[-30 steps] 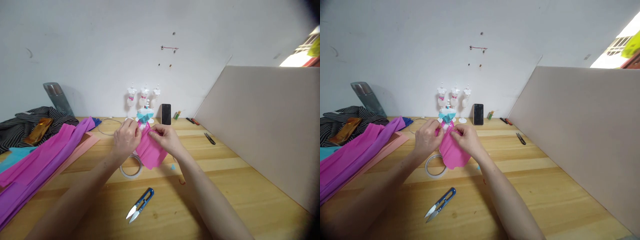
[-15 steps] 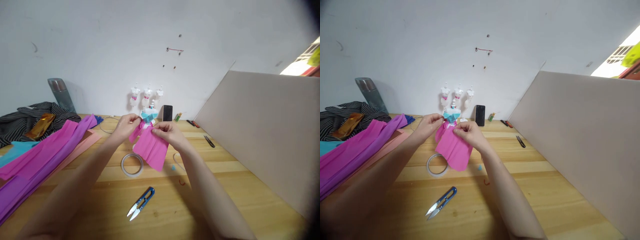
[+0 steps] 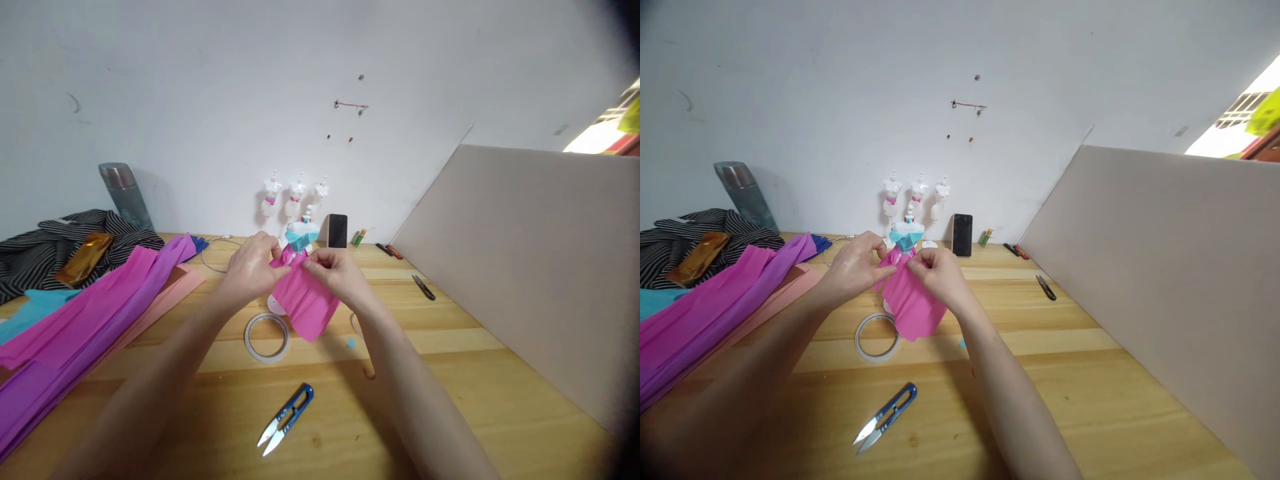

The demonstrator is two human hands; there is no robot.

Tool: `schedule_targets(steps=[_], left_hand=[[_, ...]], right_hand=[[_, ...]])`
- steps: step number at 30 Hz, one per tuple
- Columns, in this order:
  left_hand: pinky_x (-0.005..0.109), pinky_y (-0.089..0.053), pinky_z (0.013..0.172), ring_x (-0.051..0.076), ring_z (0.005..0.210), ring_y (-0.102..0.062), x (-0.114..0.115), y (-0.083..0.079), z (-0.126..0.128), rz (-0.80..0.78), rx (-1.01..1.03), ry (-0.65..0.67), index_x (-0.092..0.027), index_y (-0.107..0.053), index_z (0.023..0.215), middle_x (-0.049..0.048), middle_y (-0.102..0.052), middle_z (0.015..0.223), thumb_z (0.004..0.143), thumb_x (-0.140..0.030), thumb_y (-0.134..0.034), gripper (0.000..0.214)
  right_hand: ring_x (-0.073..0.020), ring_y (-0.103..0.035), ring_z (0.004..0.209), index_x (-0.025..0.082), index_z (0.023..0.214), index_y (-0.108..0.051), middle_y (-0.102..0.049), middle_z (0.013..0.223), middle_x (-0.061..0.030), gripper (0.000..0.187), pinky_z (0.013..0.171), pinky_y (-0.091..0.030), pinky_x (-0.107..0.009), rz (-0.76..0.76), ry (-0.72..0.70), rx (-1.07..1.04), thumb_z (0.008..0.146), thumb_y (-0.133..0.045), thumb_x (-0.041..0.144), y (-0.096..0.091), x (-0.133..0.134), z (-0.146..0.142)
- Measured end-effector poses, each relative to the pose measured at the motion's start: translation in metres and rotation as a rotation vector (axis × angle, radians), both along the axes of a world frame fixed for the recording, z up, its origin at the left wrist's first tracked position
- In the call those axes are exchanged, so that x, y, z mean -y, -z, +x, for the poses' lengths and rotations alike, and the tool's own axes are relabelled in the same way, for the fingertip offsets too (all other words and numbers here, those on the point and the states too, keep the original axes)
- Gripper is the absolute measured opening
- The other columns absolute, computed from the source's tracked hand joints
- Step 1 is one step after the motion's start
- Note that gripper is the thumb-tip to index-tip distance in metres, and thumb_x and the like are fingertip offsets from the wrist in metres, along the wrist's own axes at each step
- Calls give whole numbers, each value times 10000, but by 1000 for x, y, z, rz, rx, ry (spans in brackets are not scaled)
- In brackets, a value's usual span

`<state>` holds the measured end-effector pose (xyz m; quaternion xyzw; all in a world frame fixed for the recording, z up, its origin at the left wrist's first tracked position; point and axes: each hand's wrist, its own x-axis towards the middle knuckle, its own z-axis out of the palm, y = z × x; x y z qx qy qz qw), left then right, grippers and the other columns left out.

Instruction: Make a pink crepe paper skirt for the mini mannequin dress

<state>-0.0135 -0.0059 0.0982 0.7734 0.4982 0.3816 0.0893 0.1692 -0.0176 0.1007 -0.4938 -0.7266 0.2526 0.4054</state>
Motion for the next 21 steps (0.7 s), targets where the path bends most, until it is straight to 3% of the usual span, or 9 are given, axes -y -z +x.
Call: schedule_targets(steps=[3, 7, 14, 21], left_hand=[[305, -383, 663, 226, 869, -566, 8, 2, 6, 136, -220, -113, -197, -547, 718, 49, -614, 855, 746, -290, -639, 134], [295, -332, 599, 200, 805, -573, 10, 6, 12, 132, -307, -172, -198, -545, 701, 42, -623, 792, 834, -304, -550, 170], [296, -293, 567, 195, 805, -573, 12, 8, 14, 181, -300, -197, -194, -550, 699, 47, -631, 803, 857, -276, -508, 183], [292, -365, 635, 186, 815, -563, 6, 6, 12, 164, -140, -100, -191, -530, 653, 40, -599, 814, 797, -203, -524, 145]], right_hand=[[-112, -354, 552, 178, 554, -473, -401, 556, 13, 296, 504, -261, -253, 9, 1, -9, 749, -537, 391, 0, -2, 0], [-119, -385, 559, 170, 569, -509, -428, 563, 8, 276, 509, -277, -250, -2, -7, 2, 746, -524, 381, 2, -1, 0], [-114, -382, 556, 169, 564, -511, -410, 551, 18, 259, 512, -283, -244, 25, -16, 24, 745, -514, 354, -1, 4, 0], [-121, -420, 585, 168, 610, -536, -462, 578, 13, 202, 534, -316, -239, 65, -28, 9, 741, -532, 321, -4, 8, 1]])
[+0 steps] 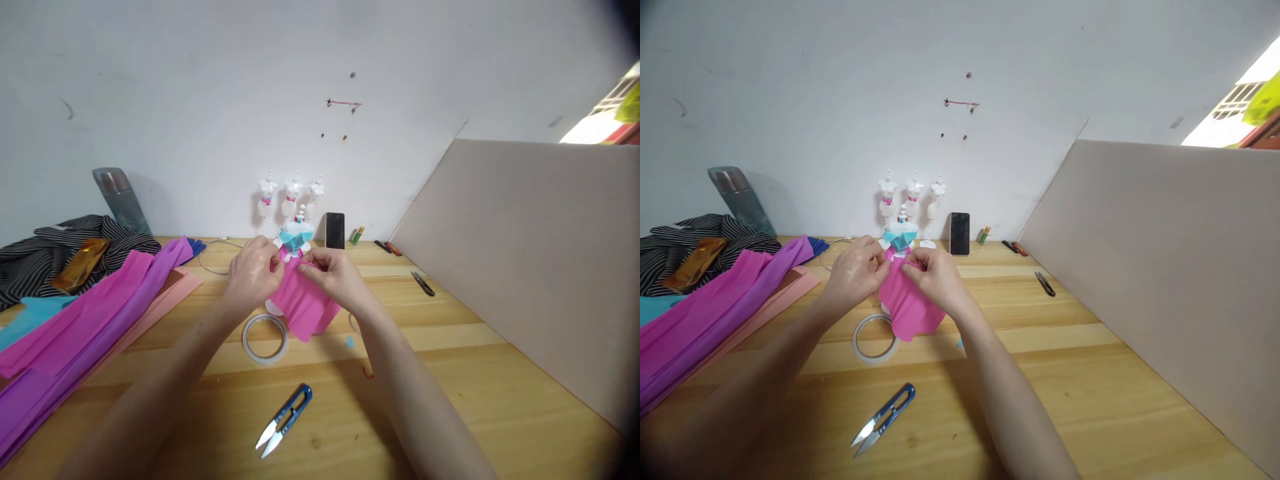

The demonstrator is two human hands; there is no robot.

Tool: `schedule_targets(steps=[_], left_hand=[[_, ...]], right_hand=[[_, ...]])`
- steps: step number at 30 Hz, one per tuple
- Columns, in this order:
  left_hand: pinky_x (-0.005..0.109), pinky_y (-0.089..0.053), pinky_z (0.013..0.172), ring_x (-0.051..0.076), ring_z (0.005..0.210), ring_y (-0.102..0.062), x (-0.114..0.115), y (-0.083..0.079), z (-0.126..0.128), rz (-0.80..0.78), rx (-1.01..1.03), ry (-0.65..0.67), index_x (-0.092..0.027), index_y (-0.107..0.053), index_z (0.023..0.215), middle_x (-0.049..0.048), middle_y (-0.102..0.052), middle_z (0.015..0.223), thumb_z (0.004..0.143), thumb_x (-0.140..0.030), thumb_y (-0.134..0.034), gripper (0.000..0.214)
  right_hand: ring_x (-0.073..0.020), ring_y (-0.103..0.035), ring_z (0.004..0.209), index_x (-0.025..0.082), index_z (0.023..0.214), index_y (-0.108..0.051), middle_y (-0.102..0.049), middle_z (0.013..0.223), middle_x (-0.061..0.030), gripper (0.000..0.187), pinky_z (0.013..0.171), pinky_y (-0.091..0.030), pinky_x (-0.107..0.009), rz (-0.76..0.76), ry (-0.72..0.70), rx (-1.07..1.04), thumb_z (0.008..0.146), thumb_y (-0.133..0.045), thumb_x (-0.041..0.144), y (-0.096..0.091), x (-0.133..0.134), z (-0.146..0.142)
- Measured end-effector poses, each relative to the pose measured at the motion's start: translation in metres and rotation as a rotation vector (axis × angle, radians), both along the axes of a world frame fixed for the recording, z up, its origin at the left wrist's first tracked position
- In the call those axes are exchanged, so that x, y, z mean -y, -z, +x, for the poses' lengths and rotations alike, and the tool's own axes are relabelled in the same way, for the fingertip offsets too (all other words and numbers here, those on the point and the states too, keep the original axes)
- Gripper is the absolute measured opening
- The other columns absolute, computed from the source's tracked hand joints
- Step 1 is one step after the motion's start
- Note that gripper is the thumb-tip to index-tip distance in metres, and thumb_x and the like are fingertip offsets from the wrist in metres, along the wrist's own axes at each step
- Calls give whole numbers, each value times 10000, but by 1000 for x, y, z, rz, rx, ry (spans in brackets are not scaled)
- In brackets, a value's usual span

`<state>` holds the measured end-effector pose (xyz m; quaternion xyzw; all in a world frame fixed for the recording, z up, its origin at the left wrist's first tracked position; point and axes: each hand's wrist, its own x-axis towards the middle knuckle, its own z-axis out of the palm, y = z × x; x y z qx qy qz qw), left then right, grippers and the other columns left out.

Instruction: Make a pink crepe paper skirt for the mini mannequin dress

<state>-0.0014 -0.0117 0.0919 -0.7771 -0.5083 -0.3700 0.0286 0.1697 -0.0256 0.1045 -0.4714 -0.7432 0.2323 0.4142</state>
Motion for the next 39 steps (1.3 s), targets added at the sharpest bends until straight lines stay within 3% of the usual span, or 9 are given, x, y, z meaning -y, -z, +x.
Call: schedule_targets(steps=[4, 8, 14, 25, 39], left_hand=[[291, -408, 713, 174, 813, -575, -9, 0, -7, -74, 114, 146, -186, -517, 625, 31, -631, 822, 769, -200, -539, 146], [284, -410, 679, 164, 728, -573, -14, -3, -13, -184, 162, 205, -185, -548, 627, 13, -642, 717, 748, -229, -559, 129], [285, -416, 681, 156, 689, -570, -13, -7, -14, -226, 194, 217, -173, -570, 615, 12, -645, 675, 759, -281, -566, 180], [271, -414, 666, 143, 662, -553, -15, -2, -15, -166, 166, 250, -177, -566, 620, 8, -636, 672, 740, -201, -534, 127], [284, -412, 663, 149, 651, -554, -13, -4, -13, -168, 150, 234, -184, -556, 632, 7, -628, 665, 772, -259, -522, 162]], right_hand=[[-121, -418, 580, 167, 617, -544, -473, 580, 12, 201, 536, -316, -240, 15, 10, -1, 736, -535, 328, 1, -4, 0], [-121, -408, 571, 170, 583, -531, -456, 560, 13, 230, 541, -322, -244, 46, 76, -23, 731, -538, 346, 4, -9, -2], [-121, -409, 561, 181, 546, -495, -448, 546, 13, 239, 533, -313, -243, 76, 167, -12, 724, -531, 336, 7, -9, -7], [-122, -372, 536, 200, 496, -426, -405, 506, 22, 263, 503, -275, -242, 138, 278, 41, 728, -511, 290, 11, -9, -22], [-144, -457, 543, 197, 555, -519, -572, 584, -25, 264, 541, -299, -277, 245, 445, 197, 768, -571, 345, 10, -9, -29]])
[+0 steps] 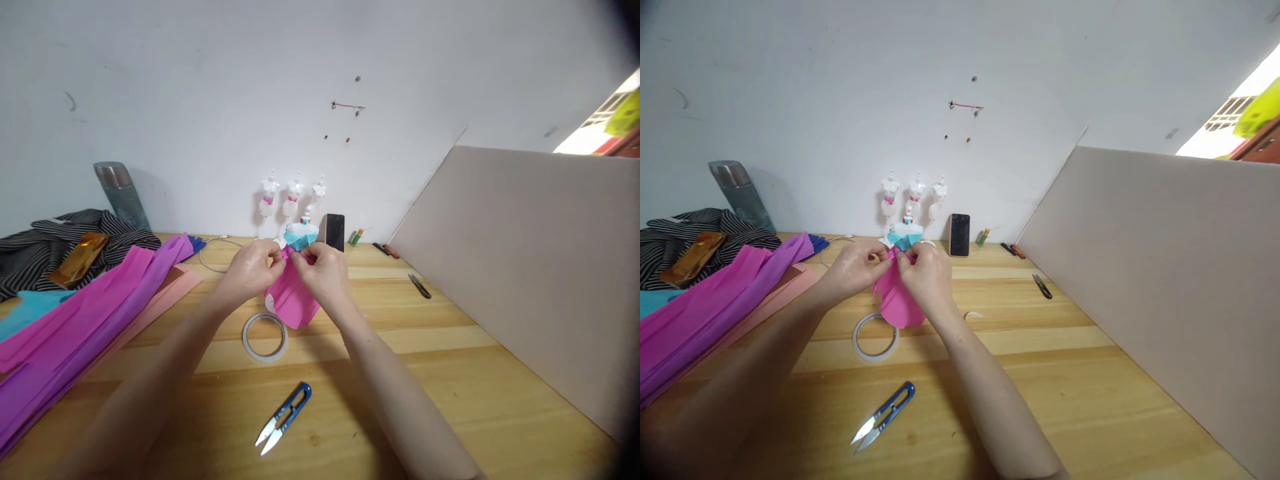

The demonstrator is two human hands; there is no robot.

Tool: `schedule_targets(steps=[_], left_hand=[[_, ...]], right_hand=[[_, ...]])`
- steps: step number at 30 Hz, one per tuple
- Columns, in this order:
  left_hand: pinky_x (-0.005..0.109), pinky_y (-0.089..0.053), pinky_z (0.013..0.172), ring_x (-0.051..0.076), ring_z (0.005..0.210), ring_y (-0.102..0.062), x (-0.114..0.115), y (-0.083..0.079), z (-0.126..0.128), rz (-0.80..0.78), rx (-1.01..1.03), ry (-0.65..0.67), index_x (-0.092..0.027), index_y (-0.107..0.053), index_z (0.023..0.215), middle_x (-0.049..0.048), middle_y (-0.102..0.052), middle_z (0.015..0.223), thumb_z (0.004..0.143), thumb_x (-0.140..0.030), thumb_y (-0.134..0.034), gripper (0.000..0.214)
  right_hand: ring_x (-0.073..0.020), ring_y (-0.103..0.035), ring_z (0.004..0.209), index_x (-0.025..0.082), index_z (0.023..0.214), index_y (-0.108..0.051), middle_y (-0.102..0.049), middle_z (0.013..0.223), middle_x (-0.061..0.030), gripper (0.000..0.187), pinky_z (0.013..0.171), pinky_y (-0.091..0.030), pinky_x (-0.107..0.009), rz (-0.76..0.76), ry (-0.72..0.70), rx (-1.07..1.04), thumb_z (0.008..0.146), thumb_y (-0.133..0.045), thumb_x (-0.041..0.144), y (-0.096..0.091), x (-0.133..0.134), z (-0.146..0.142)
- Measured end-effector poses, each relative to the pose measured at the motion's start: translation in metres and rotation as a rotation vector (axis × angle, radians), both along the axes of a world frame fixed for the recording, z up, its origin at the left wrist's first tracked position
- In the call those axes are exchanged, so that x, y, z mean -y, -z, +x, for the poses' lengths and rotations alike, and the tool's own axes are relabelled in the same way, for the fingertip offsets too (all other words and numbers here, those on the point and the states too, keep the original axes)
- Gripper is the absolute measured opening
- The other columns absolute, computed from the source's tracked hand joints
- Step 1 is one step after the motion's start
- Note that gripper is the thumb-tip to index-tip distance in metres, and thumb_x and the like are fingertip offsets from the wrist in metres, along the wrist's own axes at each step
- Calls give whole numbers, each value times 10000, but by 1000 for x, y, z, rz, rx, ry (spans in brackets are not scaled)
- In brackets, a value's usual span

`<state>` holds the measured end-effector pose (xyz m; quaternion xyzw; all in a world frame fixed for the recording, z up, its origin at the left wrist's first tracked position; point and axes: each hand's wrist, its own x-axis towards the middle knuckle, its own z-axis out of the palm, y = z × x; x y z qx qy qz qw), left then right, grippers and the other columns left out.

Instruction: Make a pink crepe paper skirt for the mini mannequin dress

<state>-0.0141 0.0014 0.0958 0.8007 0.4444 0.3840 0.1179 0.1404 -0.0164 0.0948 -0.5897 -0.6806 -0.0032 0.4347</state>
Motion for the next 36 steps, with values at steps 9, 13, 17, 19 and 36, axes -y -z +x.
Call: schedule_targets(steps=[9, 13, 17, 19, 36], left_hand=[[276, -396, 635, 146, 649, -544, 1, 2, 2, -11, -12, -1, -181, -554, 634, 13, -619, 668, 768, -251, -514, 156], [279, -397, 638, 146, 646, -537, 2, 0, 2, -3, -23, -4, -181, -532, 616, 13, -609, 659, 766, -245, -515, 164], [278, -396, 637, 146, 643, -534, 3, -1, 2, -7, -16, 1, -184, -521, 610, 9, -602, 651, 769, -247, -513, 171], [277, -394, 634, 146, 643, -535, 4, -1, 2, -13, -16, 0, -185, -526, 617, 10, -605, 657, 771, -250, -513, 167], [254, -431, 603, 136, 599, -549, 7, -14, -13, -75, -23, 104, -176, -645, 619, -1, -623, 596, 784, -307, -520, 245]], right_hand=[[-175, -509, 610, 198, 589, -512, -608, 652, -51, 222, 556, -274, -283, -10, 84, 93, 779, -546, 307, -2, 3, -2], [-178, -515, 616, 199, 595, -509, -598, 653, -49, 221, 556, -272, -286, -1, 89, 100, 782, -549, 308, 0, 2, -1], [-177, -517, 616, 205, 632, -501, -578, 646, -33, 184, 564, -289, -281, 3, 94, 78, 774, -558, 308, 0, 1, -1], [-180, -520, 616, 207, 685, -509, -575, 650, -23, 154, 571, -300, -277, -8, 97, 48, 768, -569, 322, -1, 1, 0], [-156, -488, 569, 171, 765, -685, -574, 596, -10, 210, 553, -326, -267, -124, -84, -88, 725, -587, 353, -7, -5, 11]])
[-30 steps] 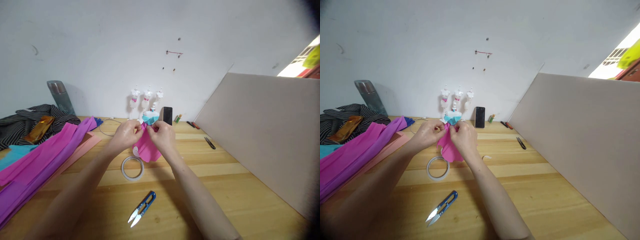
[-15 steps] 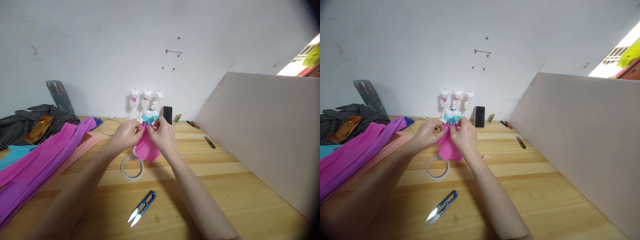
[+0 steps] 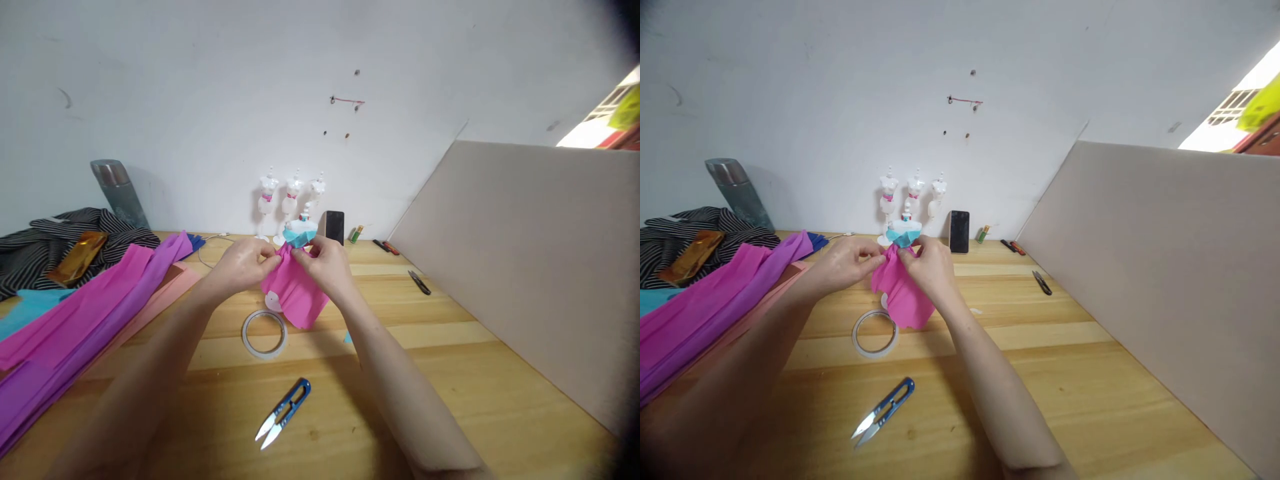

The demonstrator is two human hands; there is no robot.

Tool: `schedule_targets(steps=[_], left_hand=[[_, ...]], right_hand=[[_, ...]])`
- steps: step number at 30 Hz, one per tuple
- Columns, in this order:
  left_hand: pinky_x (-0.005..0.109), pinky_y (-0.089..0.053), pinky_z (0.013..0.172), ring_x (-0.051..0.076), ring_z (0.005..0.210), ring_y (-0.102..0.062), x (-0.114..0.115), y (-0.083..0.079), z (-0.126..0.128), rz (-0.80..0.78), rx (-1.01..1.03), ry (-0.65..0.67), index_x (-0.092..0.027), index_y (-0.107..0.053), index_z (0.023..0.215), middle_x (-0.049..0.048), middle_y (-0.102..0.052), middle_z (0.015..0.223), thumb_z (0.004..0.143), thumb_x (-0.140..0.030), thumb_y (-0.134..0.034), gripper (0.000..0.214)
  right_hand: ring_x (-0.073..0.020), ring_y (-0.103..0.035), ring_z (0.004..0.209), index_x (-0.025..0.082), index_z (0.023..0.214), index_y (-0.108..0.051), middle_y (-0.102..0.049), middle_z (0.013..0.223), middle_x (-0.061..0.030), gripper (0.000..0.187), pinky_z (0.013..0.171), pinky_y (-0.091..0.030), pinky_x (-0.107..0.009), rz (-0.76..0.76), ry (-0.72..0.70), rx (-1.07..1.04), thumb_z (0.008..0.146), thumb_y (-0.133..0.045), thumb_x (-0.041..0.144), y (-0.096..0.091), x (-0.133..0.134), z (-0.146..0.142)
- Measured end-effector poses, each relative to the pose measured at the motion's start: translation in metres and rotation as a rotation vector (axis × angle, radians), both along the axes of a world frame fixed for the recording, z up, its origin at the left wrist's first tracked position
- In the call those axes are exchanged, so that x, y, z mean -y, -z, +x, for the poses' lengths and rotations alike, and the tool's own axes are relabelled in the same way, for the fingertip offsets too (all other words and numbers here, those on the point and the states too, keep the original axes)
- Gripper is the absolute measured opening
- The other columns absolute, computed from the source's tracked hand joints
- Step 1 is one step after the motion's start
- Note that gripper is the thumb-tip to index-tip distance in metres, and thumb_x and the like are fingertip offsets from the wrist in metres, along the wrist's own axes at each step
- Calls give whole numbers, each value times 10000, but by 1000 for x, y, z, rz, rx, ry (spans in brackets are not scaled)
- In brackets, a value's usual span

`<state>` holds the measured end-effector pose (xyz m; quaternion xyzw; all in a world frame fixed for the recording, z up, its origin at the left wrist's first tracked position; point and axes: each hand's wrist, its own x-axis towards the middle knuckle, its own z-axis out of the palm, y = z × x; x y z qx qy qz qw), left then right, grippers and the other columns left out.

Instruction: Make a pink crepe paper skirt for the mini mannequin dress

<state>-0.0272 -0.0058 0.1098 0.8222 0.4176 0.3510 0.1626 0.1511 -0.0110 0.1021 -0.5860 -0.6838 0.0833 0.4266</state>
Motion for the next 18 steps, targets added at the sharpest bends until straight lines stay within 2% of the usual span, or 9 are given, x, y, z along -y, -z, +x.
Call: schedule_targets(steps=[2, 5, 7, 9, 12, 18], left_hand=[[261, -456, 631, 145, 629, -577, -6, 3, -3, -39, 68, -32, -169, -668, 670, 11, -664, 655, 786, -348, -540, 248], [290, -495, 712, 172, 735, -634, -18, 12, -3, -127, 195, -76, -161, -697, 848, 53, -722, 861, 753, -410, -612, 280], [303, -509, 780, 195, 870, -653, -26, 19, 1, -198, 320, -33, -151, -690, 973, 89, -716, 1017, 730, -413, -645, 360], [315, -505, 841, 210, 979, -640, -32, 26, 5, -245, 392, 65, -142, -686, 1008, 103, -706, 1075, 746, -395, -632, 368], [319, -501, 863, 204, 983, -640, -36, 35, 13, -283, 482, 178, -139, -689, 1002, 86, -717, 1040, 777, -384, -593, 346], [307, -500, 786, 194, 850, -643, -37, 43, 20, -271, 520, 157, -144, -708, 893, 50, -724, 894, 797, -441, -557, 347]], right_hand=[[-156, -493, 575, 166, 783, -693, -582, 604, -12, 216, 557, -328, -267, -1, 0, 11, 725, -593, 348, -1, 0, 0], [-157, -497, 580, 161, 788, -698, -592, 615, -17, 220, 561, -328, -267, -3, -5, 26, 726, -600, 348, -2, 0, 1], [-156, -495, 575, 163, 778, -697, -593, 612, -18, 218, 563, -330, -267, 5, -15, 33, 727, -598, 351, -2, -1, 1], [-156, -493, 568, 167, 767, -695, -588, 599, -17, 215, 564, -332, -268, 15, -25, 40, 726, -598, 354, -2, -2, 1], [-157, -490, 564, 166, 768, -697, -575, 584, -15, 219, 565, -329, -269, 9, -24, 49, 723, -599, 357, -2, -3, 1], [-155, -493, 571, 160, 799, -703, -569, 581, -9, 238, 580, -335, -268, -5, -29, 69, 716, -602, 359, -5, -5, -1]])
